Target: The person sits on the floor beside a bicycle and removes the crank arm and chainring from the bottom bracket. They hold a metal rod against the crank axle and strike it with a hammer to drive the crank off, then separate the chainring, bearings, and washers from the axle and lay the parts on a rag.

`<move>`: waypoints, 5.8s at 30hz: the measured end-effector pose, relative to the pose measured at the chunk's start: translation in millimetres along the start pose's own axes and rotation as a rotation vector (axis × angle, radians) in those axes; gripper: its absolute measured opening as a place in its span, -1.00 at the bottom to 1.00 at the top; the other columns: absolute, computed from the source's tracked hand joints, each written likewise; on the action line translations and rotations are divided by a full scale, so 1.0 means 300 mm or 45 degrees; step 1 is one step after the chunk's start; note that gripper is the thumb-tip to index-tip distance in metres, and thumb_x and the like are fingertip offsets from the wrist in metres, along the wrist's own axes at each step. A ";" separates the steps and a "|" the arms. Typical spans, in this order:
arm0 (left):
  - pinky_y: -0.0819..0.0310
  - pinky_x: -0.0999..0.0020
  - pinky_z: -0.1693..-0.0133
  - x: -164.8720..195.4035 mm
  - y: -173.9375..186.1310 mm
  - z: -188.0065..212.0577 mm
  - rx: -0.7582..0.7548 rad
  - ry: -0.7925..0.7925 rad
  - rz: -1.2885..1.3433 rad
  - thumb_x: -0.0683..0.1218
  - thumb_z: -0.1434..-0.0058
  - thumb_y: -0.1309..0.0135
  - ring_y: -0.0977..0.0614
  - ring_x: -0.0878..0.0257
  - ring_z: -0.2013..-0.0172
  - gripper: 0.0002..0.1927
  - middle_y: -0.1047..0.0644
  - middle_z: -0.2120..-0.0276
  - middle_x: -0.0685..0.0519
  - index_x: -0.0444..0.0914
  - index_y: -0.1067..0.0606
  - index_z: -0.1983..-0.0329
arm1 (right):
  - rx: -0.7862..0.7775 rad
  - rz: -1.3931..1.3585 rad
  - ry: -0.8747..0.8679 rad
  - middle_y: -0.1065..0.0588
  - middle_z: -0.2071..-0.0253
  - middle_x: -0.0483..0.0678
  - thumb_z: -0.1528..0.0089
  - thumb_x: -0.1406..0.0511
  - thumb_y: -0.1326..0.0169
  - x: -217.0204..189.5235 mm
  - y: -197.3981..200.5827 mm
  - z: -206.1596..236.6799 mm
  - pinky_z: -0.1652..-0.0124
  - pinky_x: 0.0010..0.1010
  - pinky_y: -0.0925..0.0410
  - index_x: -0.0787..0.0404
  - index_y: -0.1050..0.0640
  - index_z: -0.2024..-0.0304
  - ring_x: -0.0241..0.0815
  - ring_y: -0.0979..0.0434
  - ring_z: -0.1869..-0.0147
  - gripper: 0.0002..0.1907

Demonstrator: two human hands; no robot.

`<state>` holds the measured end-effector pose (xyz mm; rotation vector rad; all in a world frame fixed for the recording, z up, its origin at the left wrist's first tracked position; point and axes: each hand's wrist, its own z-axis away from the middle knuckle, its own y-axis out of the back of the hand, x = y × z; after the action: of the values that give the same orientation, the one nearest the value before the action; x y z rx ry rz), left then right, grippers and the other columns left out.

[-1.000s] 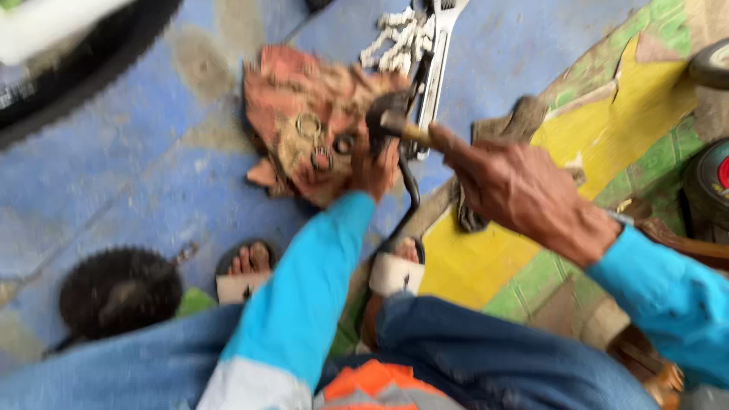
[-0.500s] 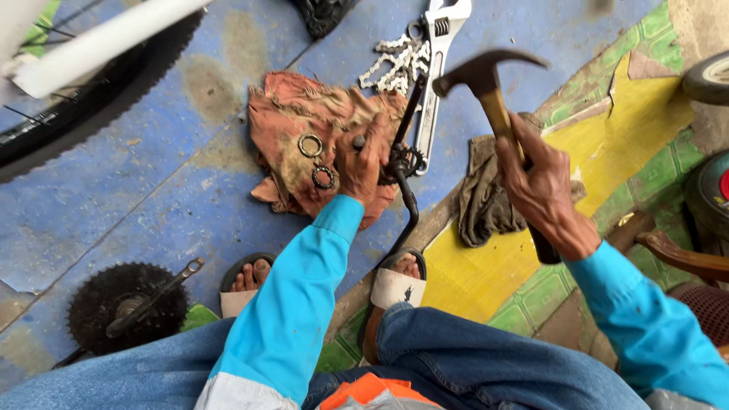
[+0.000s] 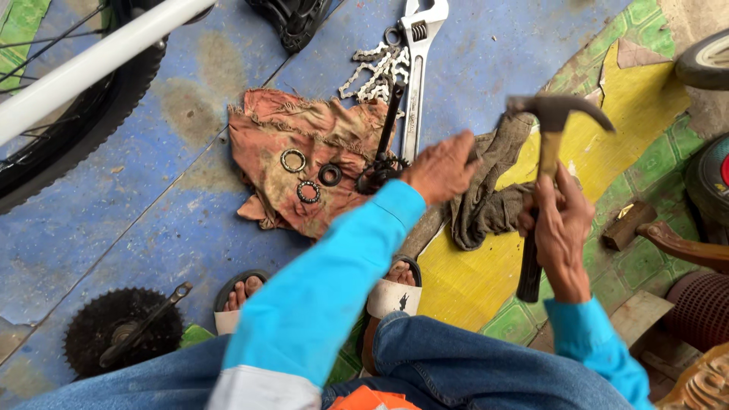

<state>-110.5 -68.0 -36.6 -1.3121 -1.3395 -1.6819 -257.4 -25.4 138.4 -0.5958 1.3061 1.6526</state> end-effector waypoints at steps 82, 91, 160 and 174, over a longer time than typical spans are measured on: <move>-0.49 0.04 0.29 -0.046 0.138 0.198 0.684 0.299 0.268 -0.02 -0.32 -0.08 -0.65 -0.06 0.33 -0.76 -0.59 0.34 -0.18 -0.31 -0.49 0.29 | -0.276 0.210 0.183 -0.35 0.48 -0.19 -0.45 0.26 0.00 0.045 -0.123 0.052 0.53 -0.56 -0.21 0.22 -0.45 -0.36 -0.46 -0.28 0.50 -0.56; -0.46 -0.04 0.17 -0.276 0.255 0.331 0.850 0.496 0.014 0.11 -0.33 -0.15 -0.58 -0.32 0.18 -0.48 -0.55 0.21 -0.41 -0.49 -0.44 0.04 | -0.341 -0.003 -0.241 -0.35 0.49 -0.16 -0.41 0.14 -0.01 0.163 -0.199 -0.270 0.57 -0.46 -0.26 0.26 -0.47 -0.14 -0.37 -0.33 0.56 -0.62; -0.50 -0.07 0.08 -0.204 0.403 0.208 0.031 0.467 -0.350 0.04 -0.24 -0.10 -0.62 -0.21 0.09 -0.70 -0.61 0.11 -0.22 -0.28 -0.60 0.17 | -0.577 -0.120 -0.965 -0.57 0.37 -0.01 -0.31 -0.02 0.03 0.278 -0.572 -0.091 0.38 -0.26 -0.44 0.23 -0.51 0.17 -0.20 -0.55 0.36 -0.56; -0.51 0.00 0.11 -0.274 0.337 0.130 0.260 0.527 0.190 0.12 -0.25 -0.14 -0.66 -0.18 0.19 -0.61 -0.64 0.24 -0.23 -0.33 -0.52 0.19 | -0.684 -0.071 -0.830 -0.50 0.43 0.00 -0.22 -0.34 0.07 0.281 -0.518 -0.001 0.26 -0.26 -0.43 0.29 -0.57 0.18 -0.17 -0.56 0.35 -0.18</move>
<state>18.4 -70.5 -79.7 -0.8656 -1.1043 -1.5601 -160.9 7.3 -6.1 -0.3377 0.3733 1.9343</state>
